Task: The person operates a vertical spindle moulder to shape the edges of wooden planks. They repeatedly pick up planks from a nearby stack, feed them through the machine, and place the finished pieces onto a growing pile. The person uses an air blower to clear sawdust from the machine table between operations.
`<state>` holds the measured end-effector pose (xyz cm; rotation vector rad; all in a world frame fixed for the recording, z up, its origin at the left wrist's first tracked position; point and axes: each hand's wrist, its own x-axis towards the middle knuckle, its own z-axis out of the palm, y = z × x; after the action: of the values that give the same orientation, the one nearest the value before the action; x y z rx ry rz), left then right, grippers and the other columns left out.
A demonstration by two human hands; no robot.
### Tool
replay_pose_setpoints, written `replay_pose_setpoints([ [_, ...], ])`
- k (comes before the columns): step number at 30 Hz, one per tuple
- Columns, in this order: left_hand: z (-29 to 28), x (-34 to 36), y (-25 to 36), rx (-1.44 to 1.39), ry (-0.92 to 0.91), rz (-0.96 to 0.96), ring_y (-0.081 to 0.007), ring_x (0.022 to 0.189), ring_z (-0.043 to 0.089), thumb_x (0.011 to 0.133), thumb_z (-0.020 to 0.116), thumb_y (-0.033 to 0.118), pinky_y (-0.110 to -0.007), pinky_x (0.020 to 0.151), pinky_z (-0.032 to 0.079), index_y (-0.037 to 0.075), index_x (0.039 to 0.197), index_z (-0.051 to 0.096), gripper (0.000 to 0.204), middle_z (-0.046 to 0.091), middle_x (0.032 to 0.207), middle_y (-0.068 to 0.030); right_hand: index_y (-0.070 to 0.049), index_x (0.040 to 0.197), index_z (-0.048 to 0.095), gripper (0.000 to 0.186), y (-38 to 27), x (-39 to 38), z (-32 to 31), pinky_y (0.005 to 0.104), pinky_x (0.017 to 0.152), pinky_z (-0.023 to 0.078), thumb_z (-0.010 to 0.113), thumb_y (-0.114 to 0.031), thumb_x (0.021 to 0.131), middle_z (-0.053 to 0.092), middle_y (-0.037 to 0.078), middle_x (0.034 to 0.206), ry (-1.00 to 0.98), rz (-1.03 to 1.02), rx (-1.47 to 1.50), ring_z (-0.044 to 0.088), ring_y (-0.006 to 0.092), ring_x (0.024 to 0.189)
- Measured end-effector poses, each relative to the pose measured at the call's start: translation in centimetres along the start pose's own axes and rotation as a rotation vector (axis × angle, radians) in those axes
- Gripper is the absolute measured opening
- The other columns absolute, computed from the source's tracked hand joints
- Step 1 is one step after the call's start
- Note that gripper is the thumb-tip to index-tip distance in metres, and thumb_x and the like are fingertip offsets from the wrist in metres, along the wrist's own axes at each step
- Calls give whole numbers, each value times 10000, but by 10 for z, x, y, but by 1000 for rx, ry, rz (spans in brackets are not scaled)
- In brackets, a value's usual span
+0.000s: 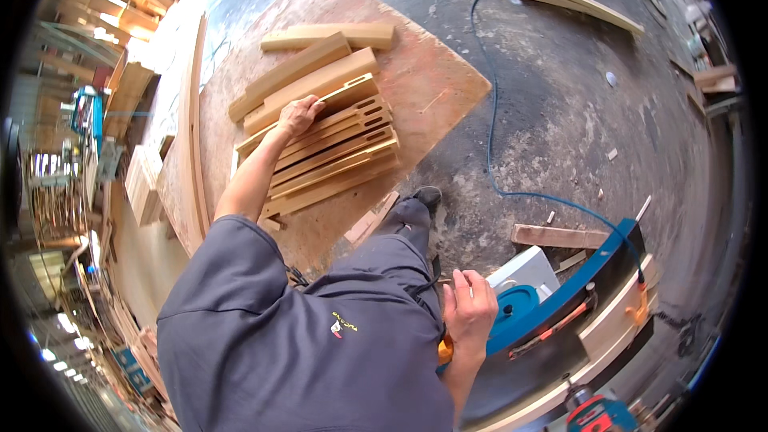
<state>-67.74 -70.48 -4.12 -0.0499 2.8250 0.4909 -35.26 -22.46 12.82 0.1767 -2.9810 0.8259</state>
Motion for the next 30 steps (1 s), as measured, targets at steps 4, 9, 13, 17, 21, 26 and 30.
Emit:
replay_pose_setpoints([
  [4, -10, 34, -1, 206, 443, 252, -347, 861, 732, 1059, 516, 370, -472, 760, 577, 144, 1052, 737, 316, 762, 1002, -154, -52, 1143, 740, 348, -3, -37, -4, 452, 849, 570, 843, -119, 817, 693, 130, 1130, 93, 65, -15, 698, 346, 986],
  [9, -118, -15, 149, -31, 511, 743, -309, 634, 700, 1018, 636, 219, -441, 560, 535, 63, 929, 718, 198, 698, 723, -128, -34, 1108, 748, 297, -24, -50, -26, 450, 920, 582, 808, -112, 828, 685, 143, 1200, 422, 56, -103, 685, 336, 1093],
  [13, -98, -157, 321, 305, 92, 1175, -329, 850, 717, 955, 680, 168, -476, 760, 550, 110, 970, 715, 69, 731, 902, -103, -24, 1213, 713, 333, -47, -87, -45, 491, 1129, 497, 705, -142, 902, 651, 177, 1335, 613, 31, -220, 622, 354, 1273],
  [17, -2, -254, 461, 219, -260, 1722, -320, 722, 715, 888, 719, 161, -454, 643, 575, 98, 902, 635, 106, 695, 788, -99, -36, 1276, 701, 382, -38, -118, -35, 513, 1170, 441, 673, -192, 928, 622, 174, 1389, 705, 403, -402, 607, 358, 1292],
  [21, 47, -349, 533, 55, -571, 2068, -315, 698, 713, 854, 714, 152, -447, 627, 584, 101, 886, 619, 113, 690, 766, -91, -88, 1286, 702, 579, -48, -198, -21, 570, 1101, 449, 860, -218, 744, 612, 135, 1356, 708, 834, -592, 621, 321, 1227],
  [26, 106, -397, 576, -473, -548, 2384, -305, 955, 704, 797, 785, 137, -437, 809, 581, 60, 996, 688, 234, 713, 1000, -99, -107, 1410, 628, 887, -50, -273, 4, 544, 1002, 472, 919, -193, 577, 603, 129, 1250, 771, 1179, -648, 621, 337, 1109],
  [30, 122, -362, 602, -567, -653, 2360, -303, 1027, 690, 768, 812, 104, -441, 882, 560, 68, 1048, 737, 292, 717, 1115, -76, -95, 1411, 625, 855, -39, -313, 26, 527, 1000, 470, 915, -202, 613, 606, 156, 1271, 798, 1454, -541, 590, 381, 1197],
])
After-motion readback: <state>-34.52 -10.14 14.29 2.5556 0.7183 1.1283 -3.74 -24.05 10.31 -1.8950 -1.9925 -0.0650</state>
